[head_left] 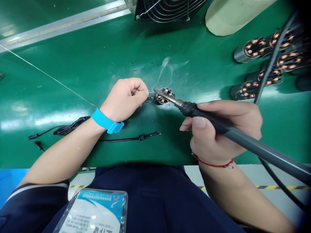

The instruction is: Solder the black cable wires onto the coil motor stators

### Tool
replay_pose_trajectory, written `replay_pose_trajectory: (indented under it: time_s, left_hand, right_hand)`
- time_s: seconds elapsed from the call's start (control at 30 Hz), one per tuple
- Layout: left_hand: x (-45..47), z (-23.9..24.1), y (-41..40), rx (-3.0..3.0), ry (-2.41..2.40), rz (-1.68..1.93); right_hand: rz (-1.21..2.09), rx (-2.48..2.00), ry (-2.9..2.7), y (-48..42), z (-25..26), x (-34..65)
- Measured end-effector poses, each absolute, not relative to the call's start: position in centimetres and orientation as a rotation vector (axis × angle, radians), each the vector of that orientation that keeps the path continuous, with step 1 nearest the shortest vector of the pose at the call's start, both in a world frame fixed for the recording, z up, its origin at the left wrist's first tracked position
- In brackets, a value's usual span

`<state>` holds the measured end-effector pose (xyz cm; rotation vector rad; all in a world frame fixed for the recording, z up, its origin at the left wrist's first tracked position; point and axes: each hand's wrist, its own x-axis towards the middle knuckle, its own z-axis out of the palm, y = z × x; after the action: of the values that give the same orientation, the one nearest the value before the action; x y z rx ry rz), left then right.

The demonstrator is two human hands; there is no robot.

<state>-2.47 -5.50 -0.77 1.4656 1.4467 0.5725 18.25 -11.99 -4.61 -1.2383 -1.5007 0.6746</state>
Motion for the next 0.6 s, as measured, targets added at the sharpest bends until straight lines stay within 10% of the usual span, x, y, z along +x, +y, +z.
replay_pose_trajectory:
  time_s: [0.6]
  left_hand:
    - [-2.6,-0.9,-5.3,1.513,1.42,0.604]
  right_hand:
    - [0.789,-1.229,-2.027,-6.7,0.0,16.8]
